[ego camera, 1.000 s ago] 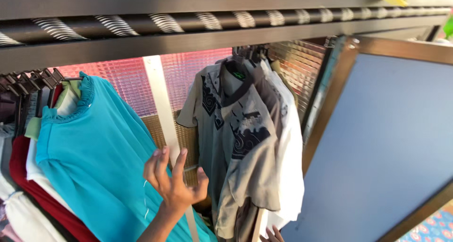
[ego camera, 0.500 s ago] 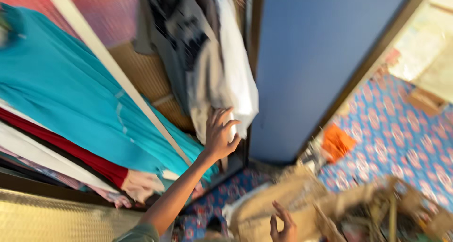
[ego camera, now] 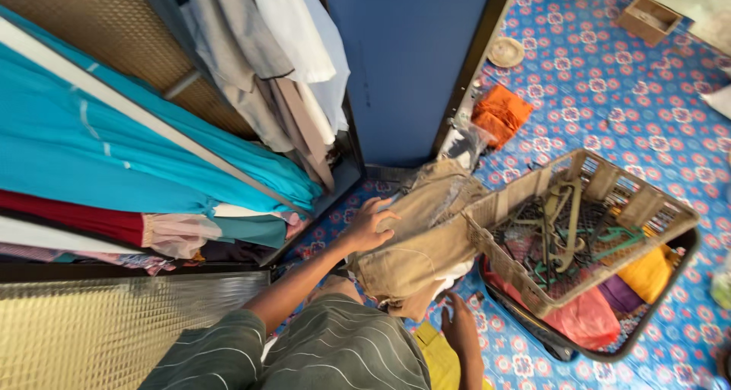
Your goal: The person picks up clothes from a pile on the floor, places them on hangers, and hangs them on a rack. The person handles a white and green shirt, a blue top, and a grey t-shirt, placing each on a hanger and then on the rack.
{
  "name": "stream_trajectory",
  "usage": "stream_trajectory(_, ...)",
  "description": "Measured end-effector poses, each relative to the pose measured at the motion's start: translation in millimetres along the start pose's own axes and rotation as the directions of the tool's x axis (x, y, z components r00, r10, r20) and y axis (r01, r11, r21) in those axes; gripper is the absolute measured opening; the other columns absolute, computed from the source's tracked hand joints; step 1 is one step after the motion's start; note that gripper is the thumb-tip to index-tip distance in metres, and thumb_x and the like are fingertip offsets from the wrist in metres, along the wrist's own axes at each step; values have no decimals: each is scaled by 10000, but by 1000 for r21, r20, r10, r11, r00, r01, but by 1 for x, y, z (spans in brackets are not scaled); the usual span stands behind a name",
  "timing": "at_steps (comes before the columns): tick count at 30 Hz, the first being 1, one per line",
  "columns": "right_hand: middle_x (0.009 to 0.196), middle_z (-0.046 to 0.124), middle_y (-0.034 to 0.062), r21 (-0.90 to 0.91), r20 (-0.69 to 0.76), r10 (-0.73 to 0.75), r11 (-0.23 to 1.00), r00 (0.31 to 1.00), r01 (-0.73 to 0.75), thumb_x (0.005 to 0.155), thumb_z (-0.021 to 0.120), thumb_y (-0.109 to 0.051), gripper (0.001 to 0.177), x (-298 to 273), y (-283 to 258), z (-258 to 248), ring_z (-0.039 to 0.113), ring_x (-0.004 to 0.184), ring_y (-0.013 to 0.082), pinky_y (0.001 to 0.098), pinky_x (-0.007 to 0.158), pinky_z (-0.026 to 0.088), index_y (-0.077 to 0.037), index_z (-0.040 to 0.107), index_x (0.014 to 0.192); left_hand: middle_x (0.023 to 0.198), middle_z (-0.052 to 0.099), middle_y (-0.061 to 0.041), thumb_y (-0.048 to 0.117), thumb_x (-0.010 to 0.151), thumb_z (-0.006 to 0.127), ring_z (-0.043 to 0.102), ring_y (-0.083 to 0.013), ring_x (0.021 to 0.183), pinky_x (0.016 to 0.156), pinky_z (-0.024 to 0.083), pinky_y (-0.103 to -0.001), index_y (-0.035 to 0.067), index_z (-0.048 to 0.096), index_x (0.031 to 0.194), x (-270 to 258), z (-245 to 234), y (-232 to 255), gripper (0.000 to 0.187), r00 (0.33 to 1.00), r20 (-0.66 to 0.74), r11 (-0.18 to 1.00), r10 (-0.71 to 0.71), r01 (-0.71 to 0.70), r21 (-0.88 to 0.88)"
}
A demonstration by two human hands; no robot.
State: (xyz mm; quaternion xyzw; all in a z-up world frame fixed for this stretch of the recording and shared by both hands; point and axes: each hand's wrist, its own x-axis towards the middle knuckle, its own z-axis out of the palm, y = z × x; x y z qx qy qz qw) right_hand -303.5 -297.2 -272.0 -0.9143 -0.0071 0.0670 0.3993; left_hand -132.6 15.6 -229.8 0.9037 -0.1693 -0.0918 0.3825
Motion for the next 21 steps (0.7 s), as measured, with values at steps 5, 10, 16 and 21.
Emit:
stream_trajectory(5,1393,582,193,169,-26,26,985,999,-21,822,691,-39,584,9,-11,4,590,1249,368,449,941,559,-60,524,1381,1623,365,-135,303,850,744,280,-370,1517,1214,259,-511,235,625,1354,19,2,-5,522,998,30,997,56,-54,-52)
stream_trajectory(10,1365,646,162,227,-178,204,960,963,-162,901,627,-61,528,55,-30,14,632,1262,315,409,923,592,-103,541,1419,1657,342,-122,289,903,692,253,-355,1549,1236,238,-501,214,583,1417,55,-10,-26,531,999,41,980,-2,10,-201)
stream_trajectory(16,1340,694,151,233,-142,167,964,976,-131,949,647,-98,436,112,-63,41,705,1192,307,379,956,613,-130,607,1382,1637,367,-122,238,914,685,288,-343,1525,1208,267,-481,178,610,1382,61,-41,-71,478,975,205,950,80,-12,-313)
stream_trajectory(21,1427,611,150,152,-168,170,978,971,-145,906,648,-58,458,131,-90,60,624,1238,364,420,894,595,-123,585,1355,1562,516,-113,200,888,678,490,-304,1451,1168,419,-432,157,679,1286,73,-50,-119,400,979,184,901,86,2,-433)
